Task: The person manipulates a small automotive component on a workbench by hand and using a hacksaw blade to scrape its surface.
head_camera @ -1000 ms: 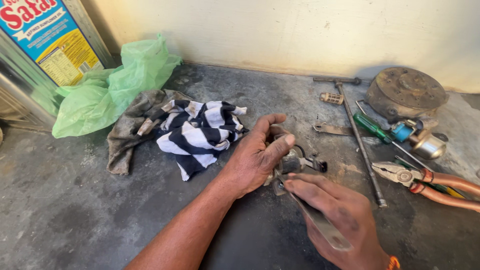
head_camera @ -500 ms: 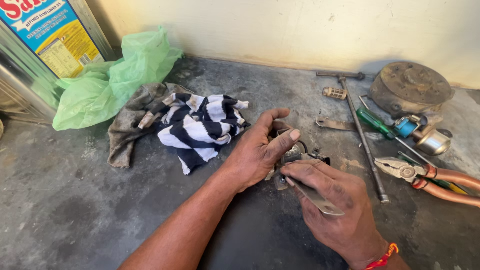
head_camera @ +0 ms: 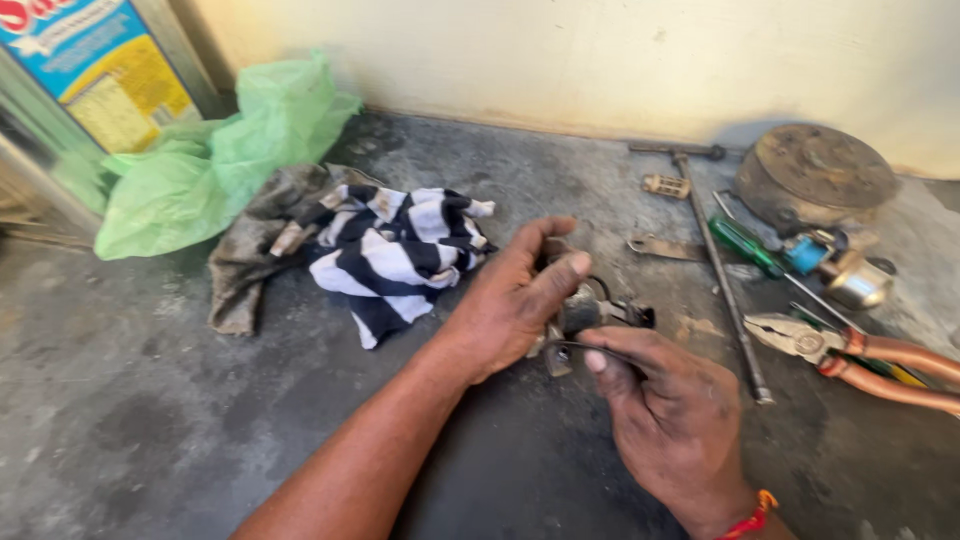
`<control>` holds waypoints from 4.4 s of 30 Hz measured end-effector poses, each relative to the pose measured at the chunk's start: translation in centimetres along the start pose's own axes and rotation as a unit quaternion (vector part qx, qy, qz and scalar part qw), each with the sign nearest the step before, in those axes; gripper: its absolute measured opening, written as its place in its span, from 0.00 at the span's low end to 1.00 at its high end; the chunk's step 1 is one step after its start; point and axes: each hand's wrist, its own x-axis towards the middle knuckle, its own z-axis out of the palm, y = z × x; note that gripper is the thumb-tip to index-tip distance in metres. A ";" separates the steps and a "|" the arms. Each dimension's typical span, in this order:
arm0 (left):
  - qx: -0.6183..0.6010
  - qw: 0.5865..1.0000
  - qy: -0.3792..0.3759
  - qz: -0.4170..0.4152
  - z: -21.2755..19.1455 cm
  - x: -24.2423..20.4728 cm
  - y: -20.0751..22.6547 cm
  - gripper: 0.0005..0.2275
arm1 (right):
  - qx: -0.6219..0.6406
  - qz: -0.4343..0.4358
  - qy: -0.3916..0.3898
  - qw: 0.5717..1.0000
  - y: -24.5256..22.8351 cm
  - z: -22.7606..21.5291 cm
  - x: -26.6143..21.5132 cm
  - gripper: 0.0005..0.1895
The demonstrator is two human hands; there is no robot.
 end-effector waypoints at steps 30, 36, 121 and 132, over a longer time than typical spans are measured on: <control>0.028 1.000 -0.008 -0.002 0.0 -0.2 0.2 0.28 | 0.066 0.071 -0.001 0.995 -1.9 0.0 1.3 0.07; 0.000 1.000 -0.010 0.007 0.1 -0.1 0.2 0.28 | 0.031 0.068 -0.021 0.997 -2.0 0.3 1.7 0.07; 0.017 1.000 -0.010 -0.024 -0.5 0.0 -0.1 0.19 | 0.271 0.138 0.020 0.953 1.8 1.5 3.2 0.11; -0.009 1.000 -0.020 -0.005 -0.9 -0.1 -0.3 0.20 | 0.239 0.059 0.039 0.968 1.1 0.9 2.6 0.11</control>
